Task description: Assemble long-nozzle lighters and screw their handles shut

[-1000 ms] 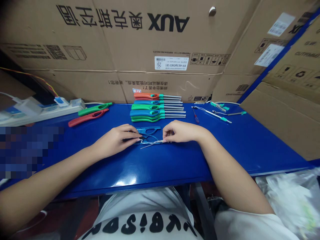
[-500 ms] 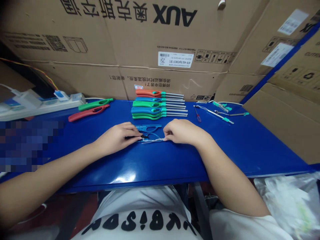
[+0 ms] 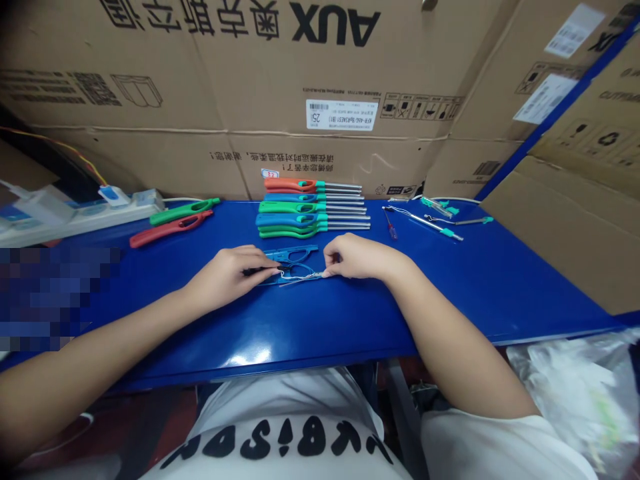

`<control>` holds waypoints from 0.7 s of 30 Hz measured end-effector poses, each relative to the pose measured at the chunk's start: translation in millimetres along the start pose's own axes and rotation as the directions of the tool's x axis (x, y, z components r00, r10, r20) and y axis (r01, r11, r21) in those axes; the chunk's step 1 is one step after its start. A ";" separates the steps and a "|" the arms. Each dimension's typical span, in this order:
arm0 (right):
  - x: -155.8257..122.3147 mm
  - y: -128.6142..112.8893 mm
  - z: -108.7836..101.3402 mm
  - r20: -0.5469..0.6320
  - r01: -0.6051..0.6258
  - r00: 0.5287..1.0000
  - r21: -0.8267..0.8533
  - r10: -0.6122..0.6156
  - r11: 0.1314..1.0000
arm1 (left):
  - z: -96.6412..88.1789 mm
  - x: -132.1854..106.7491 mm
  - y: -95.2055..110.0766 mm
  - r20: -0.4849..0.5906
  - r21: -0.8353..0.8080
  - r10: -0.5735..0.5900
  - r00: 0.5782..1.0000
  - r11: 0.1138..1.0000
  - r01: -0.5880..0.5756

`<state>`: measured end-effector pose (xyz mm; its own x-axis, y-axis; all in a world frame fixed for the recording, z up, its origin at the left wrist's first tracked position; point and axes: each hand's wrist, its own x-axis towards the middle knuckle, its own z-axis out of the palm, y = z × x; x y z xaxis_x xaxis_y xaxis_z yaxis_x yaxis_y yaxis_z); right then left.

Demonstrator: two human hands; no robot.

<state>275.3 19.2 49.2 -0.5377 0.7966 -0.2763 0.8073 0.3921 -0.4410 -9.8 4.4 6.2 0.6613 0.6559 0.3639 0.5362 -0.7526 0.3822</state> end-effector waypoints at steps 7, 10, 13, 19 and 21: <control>0.0 2.5 -0.6 0.017 -0.002 1.000 0.032 0.001 0.999 | 1.7 0.3 2.2 0.033 -0.012 -0.059 0.998 0.998 0.060; 0.3 2.9 -0.6 0.017 0.003 1.000 0.038 -0.004 0.999 | 1.9 -0.4 3.4 0.051 0.047 -0.053 0.997 0.998 0.051; -0.1 2.4 -1.3 0.022 0.007 1.000 0.054 -0.009 0.999 | 0.6 -1.7 5.4 0.080 0.172 -0.039 0.996 0.985 0.025; -1.8 1.6 -3.3 0.060 0.003 0.998 0.088 -0.008 0.996 | -12.9 -4.7 19.1 0.205 0.390 -0.020 0.979 0.919 -0.063; -2.0 2.6 -3.4 0.060 0.008 0.998 0.089 -0.013 0.996 | -17.4 -5.7 24.9 0.262 0.435 -0.003 0.965 0.893 -0.116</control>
<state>279.3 20.2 51.5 -0.5621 0.7623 -0.3208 0.7781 0.3560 -0.5175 -9.3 -17.1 28.5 0.7743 0.6198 0.1273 0.6304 -0.7730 -0.0706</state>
